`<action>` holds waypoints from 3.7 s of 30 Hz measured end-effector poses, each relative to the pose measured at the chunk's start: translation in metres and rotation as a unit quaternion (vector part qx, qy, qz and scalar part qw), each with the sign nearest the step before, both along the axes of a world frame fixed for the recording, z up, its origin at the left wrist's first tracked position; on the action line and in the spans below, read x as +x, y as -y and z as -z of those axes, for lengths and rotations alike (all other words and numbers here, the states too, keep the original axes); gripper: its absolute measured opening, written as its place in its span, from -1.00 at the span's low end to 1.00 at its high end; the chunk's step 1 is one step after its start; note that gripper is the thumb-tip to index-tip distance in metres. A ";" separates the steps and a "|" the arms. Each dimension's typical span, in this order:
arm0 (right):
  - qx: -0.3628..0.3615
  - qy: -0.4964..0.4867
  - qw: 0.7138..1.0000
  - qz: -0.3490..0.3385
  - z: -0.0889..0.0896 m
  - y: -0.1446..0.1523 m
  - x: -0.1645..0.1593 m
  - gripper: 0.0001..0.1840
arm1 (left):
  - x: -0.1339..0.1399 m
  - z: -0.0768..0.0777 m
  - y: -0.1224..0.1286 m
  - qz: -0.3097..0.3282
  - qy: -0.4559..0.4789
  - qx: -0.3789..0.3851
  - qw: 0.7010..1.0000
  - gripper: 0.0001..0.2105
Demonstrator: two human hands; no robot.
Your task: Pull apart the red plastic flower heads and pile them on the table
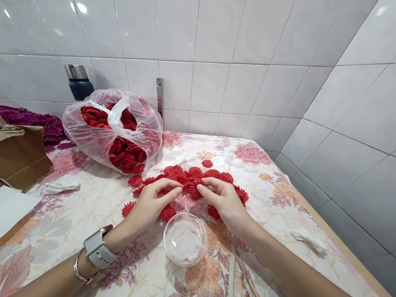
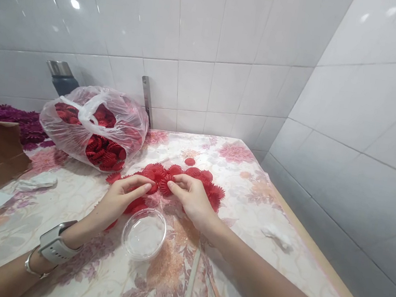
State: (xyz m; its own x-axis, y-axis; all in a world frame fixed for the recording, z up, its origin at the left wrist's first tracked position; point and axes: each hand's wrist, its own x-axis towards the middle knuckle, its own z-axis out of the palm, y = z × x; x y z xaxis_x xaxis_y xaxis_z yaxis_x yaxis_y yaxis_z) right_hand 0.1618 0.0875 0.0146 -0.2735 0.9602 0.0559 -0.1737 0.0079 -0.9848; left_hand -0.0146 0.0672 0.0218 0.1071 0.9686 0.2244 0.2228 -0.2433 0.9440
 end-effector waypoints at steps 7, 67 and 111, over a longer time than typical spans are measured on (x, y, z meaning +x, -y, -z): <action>0.042 0.043 0.998 0.022 -0.012 0.010 -0.001 -0.76 | 0.007 -0.002 0.006 0.036 0.067 -0.056 0.996 -0.86; 0.181 0.275 0.944 0.004 -0.012 0.036 -0.001 -0.66 | 0.014 -0.009 0.029 0.038 -0.009 0.006 0.999 -0.97; 0.006 0.121 0.989 -0.086 -0.008 0.047 0.016 -0.78 | 0.016 -0.018 0.031 0.013 0.024 -0.098 0.995 -0.82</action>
State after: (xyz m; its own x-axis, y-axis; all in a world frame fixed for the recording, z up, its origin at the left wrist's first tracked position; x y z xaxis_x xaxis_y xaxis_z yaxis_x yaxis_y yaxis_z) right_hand 0.1778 0.0409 0.0223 -0.4398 0.8979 -0.0192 0.0666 0.0112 -0.9977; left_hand 0.0009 0.0364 0.0400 0.1262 0.9913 0.0379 0.1723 -0.0595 0.9832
